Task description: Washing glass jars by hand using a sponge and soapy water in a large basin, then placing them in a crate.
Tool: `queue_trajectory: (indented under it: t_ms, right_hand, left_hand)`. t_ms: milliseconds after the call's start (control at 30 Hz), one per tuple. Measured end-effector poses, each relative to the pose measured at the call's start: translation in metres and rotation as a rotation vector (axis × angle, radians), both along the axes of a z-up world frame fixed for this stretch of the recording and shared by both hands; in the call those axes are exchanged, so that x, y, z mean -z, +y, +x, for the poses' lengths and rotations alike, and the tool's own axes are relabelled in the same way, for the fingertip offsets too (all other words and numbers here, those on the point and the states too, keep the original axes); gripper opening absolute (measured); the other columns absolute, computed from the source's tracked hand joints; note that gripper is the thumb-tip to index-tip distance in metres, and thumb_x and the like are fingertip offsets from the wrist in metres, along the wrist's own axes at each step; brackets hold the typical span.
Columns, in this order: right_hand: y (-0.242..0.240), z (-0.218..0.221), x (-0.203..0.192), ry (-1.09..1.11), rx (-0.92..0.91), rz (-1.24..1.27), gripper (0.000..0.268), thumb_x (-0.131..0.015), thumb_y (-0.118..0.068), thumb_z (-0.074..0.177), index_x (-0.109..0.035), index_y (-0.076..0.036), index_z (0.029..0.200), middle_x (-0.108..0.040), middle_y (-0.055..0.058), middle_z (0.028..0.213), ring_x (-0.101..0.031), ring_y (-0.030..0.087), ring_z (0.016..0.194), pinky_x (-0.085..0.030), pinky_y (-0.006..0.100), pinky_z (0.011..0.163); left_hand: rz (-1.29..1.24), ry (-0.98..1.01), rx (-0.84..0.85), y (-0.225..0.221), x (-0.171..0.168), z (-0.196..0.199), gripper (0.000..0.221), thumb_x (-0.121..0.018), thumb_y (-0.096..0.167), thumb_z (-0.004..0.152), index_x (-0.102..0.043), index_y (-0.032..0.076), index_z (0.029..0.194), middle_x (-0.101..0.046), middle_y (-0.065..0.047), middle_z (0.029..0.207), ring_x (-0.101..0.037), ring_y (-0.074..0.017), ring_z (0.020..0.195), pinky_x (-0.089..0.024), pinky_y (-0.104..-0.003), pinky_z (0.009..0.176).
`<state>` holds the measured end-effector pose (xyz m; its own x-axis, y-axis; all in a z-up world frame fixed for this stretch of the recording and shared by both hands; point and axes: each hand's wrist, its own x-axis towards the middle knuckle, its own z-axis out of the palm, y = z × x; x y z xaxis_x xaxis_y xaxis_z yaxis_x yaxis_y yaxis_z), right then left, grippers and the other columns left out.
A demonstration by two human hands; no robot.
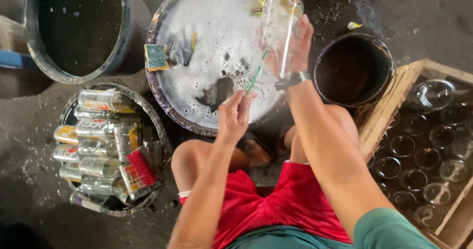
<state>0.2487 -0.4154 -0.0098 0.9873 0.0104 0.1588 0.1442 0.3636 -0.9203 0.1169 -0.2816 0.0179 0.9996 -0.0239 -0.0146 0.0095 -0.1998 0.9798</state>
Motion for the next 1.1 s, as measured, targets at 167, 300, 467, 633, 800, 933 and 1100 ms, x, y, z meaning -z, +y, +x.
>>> queue_trajectory:
  t_ms: [167, 300, 467, 633, 800, 933, 1100]
  right_hand:
    - [-0.004, 0.001, 0.011, 0.451, 0.013, 0.518, 0.104, -0.067, -0.066, 0.046, -0.027, -0.015, 0.128, -0.028, 0.021, 0.136, -0.029, 0.042, 0.123, -0.039, 0.066, 0.087]
    - [-0.002, -0.003, -0.018, 0.429, 0.115, -0.248, 0.093, -0.027, -0.071, 0.069, -0.013, -0.004, 0.132, -0.016, 0.016, 0.141, -0.022, 0.027, 0.130, -0.019, 0.043, 0.104]
    - [0.007, -0.002, -0.034, 0.487, -0.031, 0.893, 0.092, -0.072, -0.043, 0.045, -0.034, -0.004, 0.118, -0.050, 0.015, 0.098, -0.053, 0.022, 0.082, -0.049, 0.037, 0.078]
    - [0.003, -0.013, -0.051, 0.436, -0.268, 1.086, 0.084, -0.064, -0.050, 0.057, -0.038, -0.002, 0.121, -0.056, 0.013, 0.102, -0.060, 0.022, 0.089, -0.053, 0.033, 0.075]
    - [-0.007, 0.003, -0.020, 0.332, -0.120, 0.651, 0.087, -0.071, -0.055, 0.052, -0.044, -0.003, 0.117, -0.053, 0.015, 0.107, -0.054, 0.028, 0.099, -0.052, 0.044, 0.082]
    - [-0.003, 0.001, -0.039, 0.596, 0.196, 0.242, 0.092, -0.041, -0.061, 0.061, -0.009, -0.014, 0.134, -0.011, 0.011, 0.141, -0.015, 0.029, 0.128, -0.021, 0.050, 0.100]
    - [0.008, 0.002, -0.050, 0.664, 0.247, 0.595, 0.102, -0.054, -0.059, 0.034, -0.034, -0.008, 0.121, -0.052, 0.017, 0.098, -0.055, 0.025, 0.083, -0.050, 0.037, 0.065]
  left_hand:
    - [1.992, -1.243, -0.625, 0.053, 0.027, 0.028, 0.041, -0.033, 0.014, 0.101, -0.015, 0.004, 0.137, -0.020, -0.037, 0.129, -0.041, -0.0058, 0.062, -0.039, -0.005, 0.044]
    - [1.165, -0.722, 0.050, 0.042, -0.027, 0.019, 0.017, -0.070, 0.015, 0.078, -0.054, 0.016, 0.083, -0.040, -0.001, 0.072, -0.041, -0.0140, 0.047, -0.040, -0.028, 0.042]
    - [-0.011, 0.024, -0.053, 0.019, -0.009, 0.019, 0.027, -0.040, 0.029, 0.092, -0.056, 0.010, 0.081, -0.039, 0.008, 0.051, -0.031, -0.0025, 0.041, -0.023, -0.015, 0.034]
    - [0.058, -0.273, 0.038, 0.017, -0.010, 0.023, 0.013, -0.043, 0.017, 0.092, -0.047, 0.005, 0.089, -0.048, -0.003, 0.059, -0.037, -0.0076, 0.042, -0.024, -0.019, 0.034]
    - [0.727, -0.917, 0.117, 0.047, -0.021, 0.037, 0.015, -0.044, 0.019, 0.094, -0.052, 0.007, 0.091, -0.047, 0.001, 0.055, -0.034, -0.0056, 0.036, -0.027, -0.018, 0.024]
    - [1.058, -0.895, 0.086, 0.049, -0.035, 0.039, 0.010, -0.049, 0.024, 0.091, -0.051, 0.014, 0.090, -0.038, -0.001, 0.078, -0.035, -0.0087, 0.044, -0.034, -0.022, 0.037]
    - [-0.121, 0.115, -0.132, 0.008, -0.019, 0.020, 0.024, -0.042, 0.018, 0.092, -0.055, 0.015, 0.073, -0.036, 0.008, 0.048, -0.028, -0.0031, 0.040, -0.020, -0.014, 0.034]
